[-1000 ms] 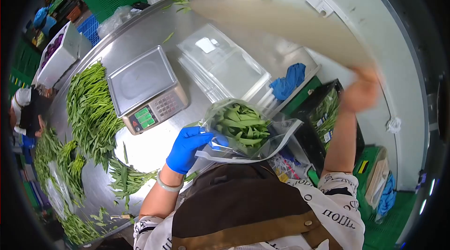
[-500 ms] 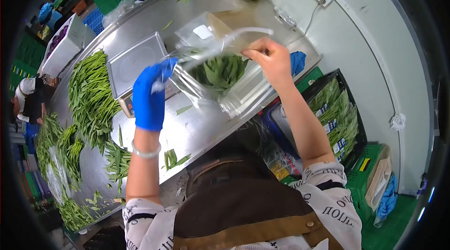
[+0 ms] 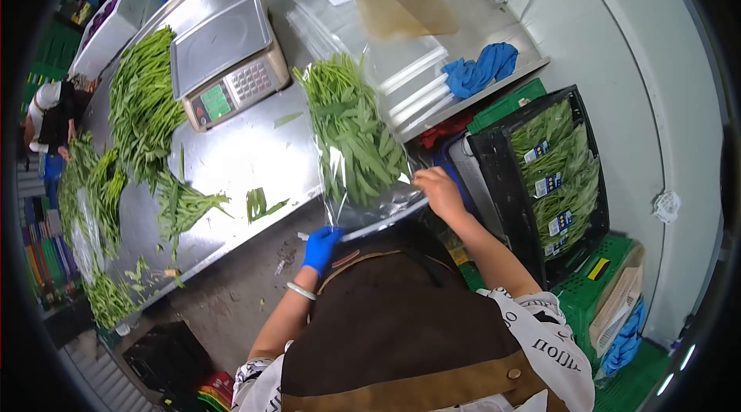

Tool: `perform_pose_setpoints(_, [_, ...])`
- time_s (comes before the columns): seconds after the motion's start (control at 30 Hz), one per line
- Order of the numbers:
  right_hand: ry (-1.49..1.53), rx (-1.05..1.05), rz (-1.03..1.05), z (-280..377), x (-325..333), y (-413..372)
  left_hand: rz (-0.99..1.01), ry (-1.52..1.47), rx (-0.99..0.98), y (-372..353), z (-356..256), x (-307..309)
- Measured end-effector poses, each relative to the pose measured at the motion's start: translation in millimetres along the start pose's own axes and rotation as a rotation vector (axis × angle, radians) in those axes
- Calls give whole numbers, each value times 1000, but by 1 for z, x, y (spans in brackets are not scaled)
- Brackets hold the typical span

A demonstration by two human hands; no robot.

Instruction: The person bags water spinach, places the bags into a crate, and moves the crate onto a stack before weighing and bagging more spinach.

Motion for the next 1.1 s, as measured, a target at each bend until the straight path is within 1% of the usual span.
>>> perform_pose_setpoints(0.03, [73, -64, -54, -1, 3, -1, 20, -92, -40, -4, -5, -3])
perform_pose_setpoints(0.07, [202, -201, -100, -9, 1, -4, 58, -278, 46, -6, -11, -3])
perform_pose_setpoints(0.13, [601, -498, -59, -17, -6, -3, 136, -652, 206, -8, -31, 0])
perform_pose_setpoints(0.17, [628, -548, 8, -15, -12, -4, 138, -747, 219, -4, -20, 5])
perform_pose_setpoints(0.2, [654, -597, 74, -11, -16, -5, 116, -640, 231, -1, -23, 2])
perform_pose_setpoints(0.27, [771, -665, 272, -10, -19, -14, 74, -422, 253, 5, -31, -3])
perform_pose_setpoints(0.3, [827, -698, 373, -9, -21, -19, 74, -375, 160, 8, -30, -7])
perform_pose_setpoints(0.33, [878, -735, 479, -9, -21, -26, 32, -332, 171, 6, -26, -9])
perform_pose_setpoints(0.4, [723, -683, 324, -14, -9, -35, -55, -250, 192, 5, -28, -14])
perform_pose_setpoints(0.43, [647, -653, 249, -15, -3, -38, 22, -362, 169, 5, -26, -16])
perform_pose_setpoints(0.47, [433, -447, 123, -11, -1, -39, 16, -413, 165, 6, -20, -17])
perform_pose_setpoints(0.53, [21, -28, -127, 43, 24, -17, -1, -503, 158, 12, -7, -18])
perform_pose_setpoints(0.57, [88, 94, -56, 64, 25, -5, -17, -576, 170, 8, -15, -21])
perform_pose_setpoints(0.6, [2, 454, -3, 66, 7, 4, -9, -603, 184, 6, -18, -23])
perform_pose_setpoints(0.63, [44, 480, 74, 84, -13, 11, 2, -626, 196, 4, -21, -24])
perform_pose_setpoints(0.67, [106, 421, 160, 97, -33, 15, 14, -647, 206, 5, -24, -24])
perform_pose_setpoints(0.7, [88, 393, 269, 109, -47, 21, 14, -674, 198, 7, -21, -23])
perform_pose_setpoints(0.77, [91, 411, 402, 115, -83, 25, 14, -729, 188, 10, -8, -21])
perform_pose_setpoints(0.8, [99, 404, 476, 120, -88, 27, -12, -720, 205, 9, -8, -20])
perform_pose_setpoints(0.9, [51, 562, 503, 118, -82, 25, -76, -670, 239, 9, -5, -19])
perform_pose_setpoints(0.97, [89, 491, 523, 115, -64, 21, -98, -603, 234, 9, -5, -20])
perform_pose_setpoints(1.0, [108, 462, 539, 114, -59, 20, -42, -534, 158, 7, -6, -23])
perform_pose_setpoints(1.03, [155, 425, 479, 112, -60, 21, 11, -463, 80, 4, -18, -25])
perform_pose_setpoints(1.07, [204, 386, 417, 109, -61, 22, 58, -91, -34, -2, -30, -24])
perform_pose_setpoints(1.1, [254, 346, 354, 109, -61, 26, 56, 277, -156, -11, -53, -24])
Point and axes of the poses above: each hand's wrist, its own y-axis towards the middle knuckle, its own x-axis out of the back of the hand, z = x × y, the point moved 1 cm from there along y, towards the middle knuckle, and after that the axes turned 3 degrees about z, right-handed, at the moved point
